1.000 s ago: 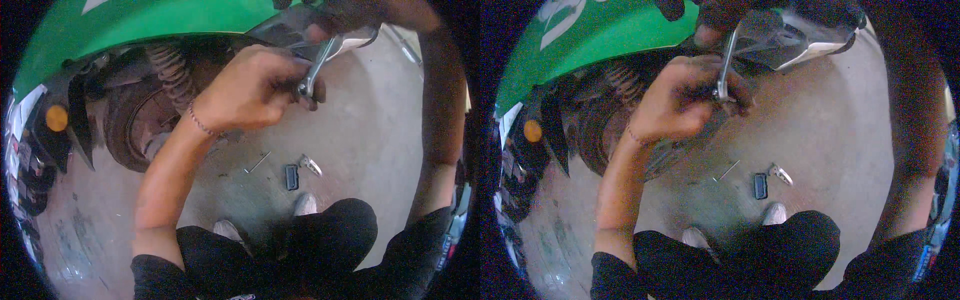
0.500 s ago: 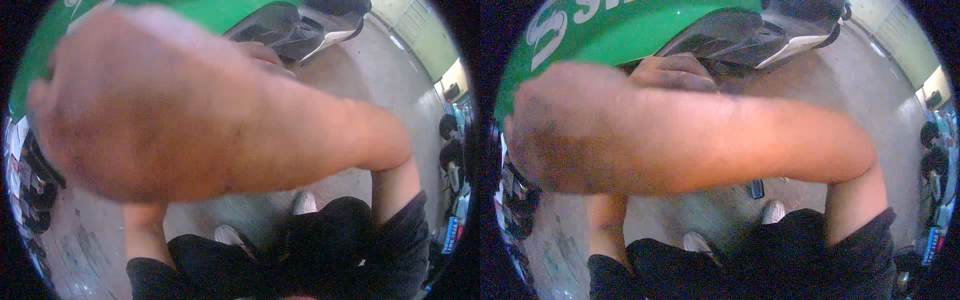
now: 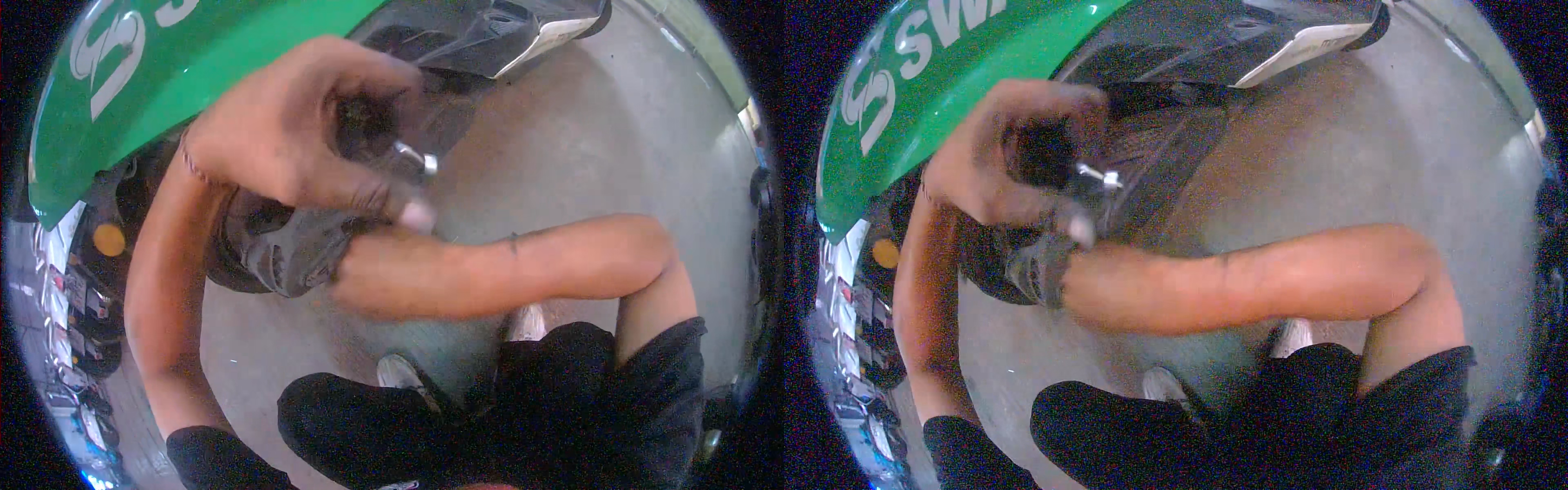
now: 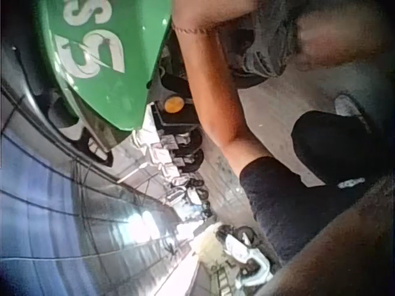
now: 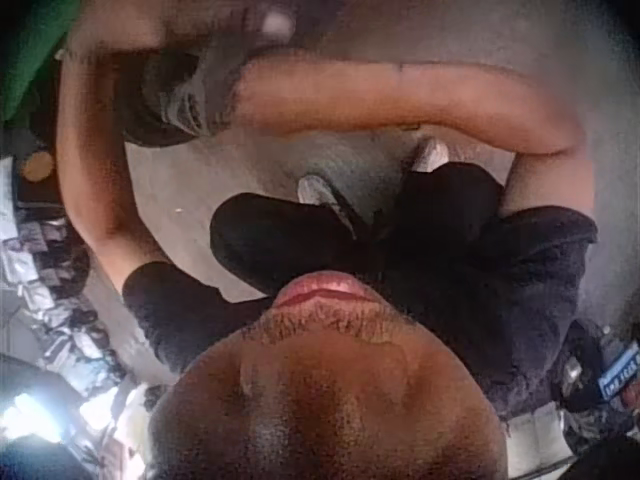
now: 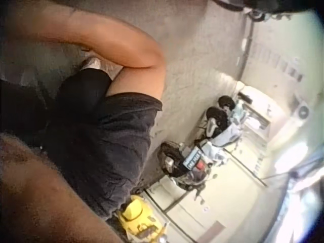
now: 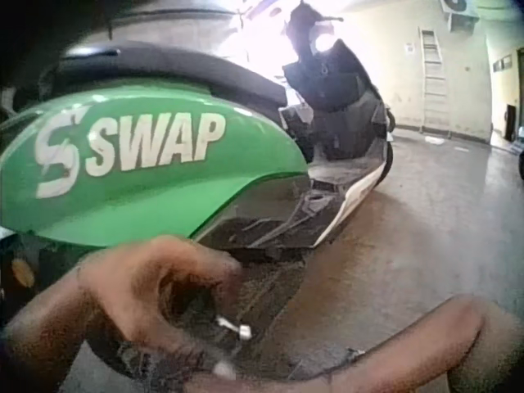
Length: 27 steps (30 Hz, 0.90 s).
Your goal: The person uses a screwdriver, a wrench, and an allen key to service a motorcycle brake caliper. They remove screws, manipulate a small metal part by hand, and set components down on the ground before continuing work on the assembly.
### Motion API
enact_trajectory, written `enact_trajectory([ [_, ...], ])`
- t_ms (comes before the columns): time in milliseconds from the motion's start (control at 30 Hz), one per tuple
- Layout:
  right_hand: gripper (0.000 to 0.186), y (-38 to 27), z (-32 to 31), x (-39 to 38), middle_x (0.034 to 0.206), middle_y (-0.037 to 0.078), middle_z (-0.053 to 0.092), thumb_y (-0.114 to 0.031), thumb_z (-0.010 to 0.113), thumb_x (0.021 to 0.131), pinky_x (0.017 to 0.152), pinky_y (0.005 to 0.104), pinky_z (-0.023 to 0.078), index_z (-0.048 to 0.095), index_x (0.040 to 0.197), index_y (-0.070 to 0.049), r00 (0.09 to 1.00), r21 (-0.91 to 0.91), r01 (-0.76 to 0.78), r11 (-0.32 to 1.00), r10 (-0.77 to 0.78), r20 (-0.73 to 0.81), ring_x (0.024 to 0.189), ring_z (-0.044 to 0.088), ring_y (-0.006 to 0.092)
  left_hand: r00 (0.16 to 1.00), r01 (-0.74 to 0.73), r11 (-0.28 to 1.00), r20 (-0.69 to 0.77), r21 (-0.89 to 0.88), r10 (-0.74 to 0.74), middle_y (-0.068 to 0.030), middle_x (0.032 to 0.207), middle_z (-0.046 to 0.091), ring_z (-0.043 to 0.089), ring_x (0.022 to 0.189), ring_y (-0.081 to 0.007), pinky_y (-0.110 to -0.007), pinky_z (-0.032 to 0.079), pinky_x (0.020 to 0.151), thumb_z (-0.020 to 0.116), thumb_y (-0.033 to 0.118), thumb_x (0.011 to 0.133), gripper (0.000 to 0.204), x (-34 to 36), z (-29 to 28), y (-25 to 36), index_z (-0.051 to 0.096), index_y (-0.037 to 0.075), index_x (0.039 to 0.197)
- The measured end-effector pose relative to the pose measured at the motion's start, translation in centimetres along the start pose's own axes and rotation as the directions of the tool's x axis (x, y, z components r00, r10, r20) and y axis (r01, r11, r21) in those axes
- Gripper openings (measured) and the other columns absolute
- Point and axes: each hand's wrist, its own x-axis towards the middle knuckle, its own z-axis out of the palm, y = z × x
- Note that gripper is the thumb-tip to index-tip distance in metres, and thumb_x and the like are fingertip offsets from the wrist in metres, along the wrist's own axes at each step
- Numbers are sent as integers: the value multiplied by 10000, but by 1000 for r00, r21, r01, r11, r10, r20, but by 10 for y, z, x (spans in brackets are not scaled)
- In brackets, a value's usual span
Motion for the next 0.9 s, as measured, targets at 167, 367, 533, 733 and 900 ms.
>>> enact_trajectory([
  [167, 155, 39, 6, -41, 660, 100, 629, -186, 644, 716, 511, 347, 511, 683, 820, -79, 903, -353, -116, 928, -49, -426, 547, 615, 261, 919, -152, 979, -346, 140, 192, -79, 685, 567, 570, 670, -215, -307, 442, 614, 752, 163, 634, 246, -23, 12, -35, 596, -9, 714],
  [367, 244, 68, 8, -79, 714, 130, 624, -275, 644, 813, 536, 325, 480, 660, 900, -47, 313, 395, -326, 859, 492, -812, 583, 602, 216, 818, -257, 950, -483, 178, 312, -64, 703, 551, 517, 675, -183, -308, 390, 604, 752, 42, 623, 175, -13, 28, -35, 594, 9, 692],
  [533, 242, 112, 54, -145, 691, 48, 605, -243, 660, 829, 524, 261, 446, 651, 907, -14, 147, 613, -495, 616, 755, -640, 572, 542, 119, 859, -409, 908, -374, -94, 349, -96, 751, 559, 509, 727, -213, -333, 377, 641, 749, 133, 594, 246, -14, 29, -46, 607, -7, 739],
  [733, 351, 98, 17, -148, 707, 84, 611, -376, 608, 849, 564, 305, 475, 647, 933, -37, 265, 811, -424, 404, 911, -315, 613, 565, 159, 881, -299, 918, -295, 259, 370, -122, 723, 556, 568, 780, -310, -528, 415, 852, 701, 288, 683, 275, -17, 30, -29, 656, 35, 778],
  [900, 410, 25, -21, -82, 692, 59, 591, -413, 525, 911, 593, 274, 458, 605, 978, -17, 707, 954, -60, 294, 687, -167, 660, 546, 137, 748, -248, 861, -477, 443, 461, -123, 780, 570, 556, 819, -303, -445, 448, 811, 725, 226, 630, 239, -16, 47, -36, 675, 41, 771],
])
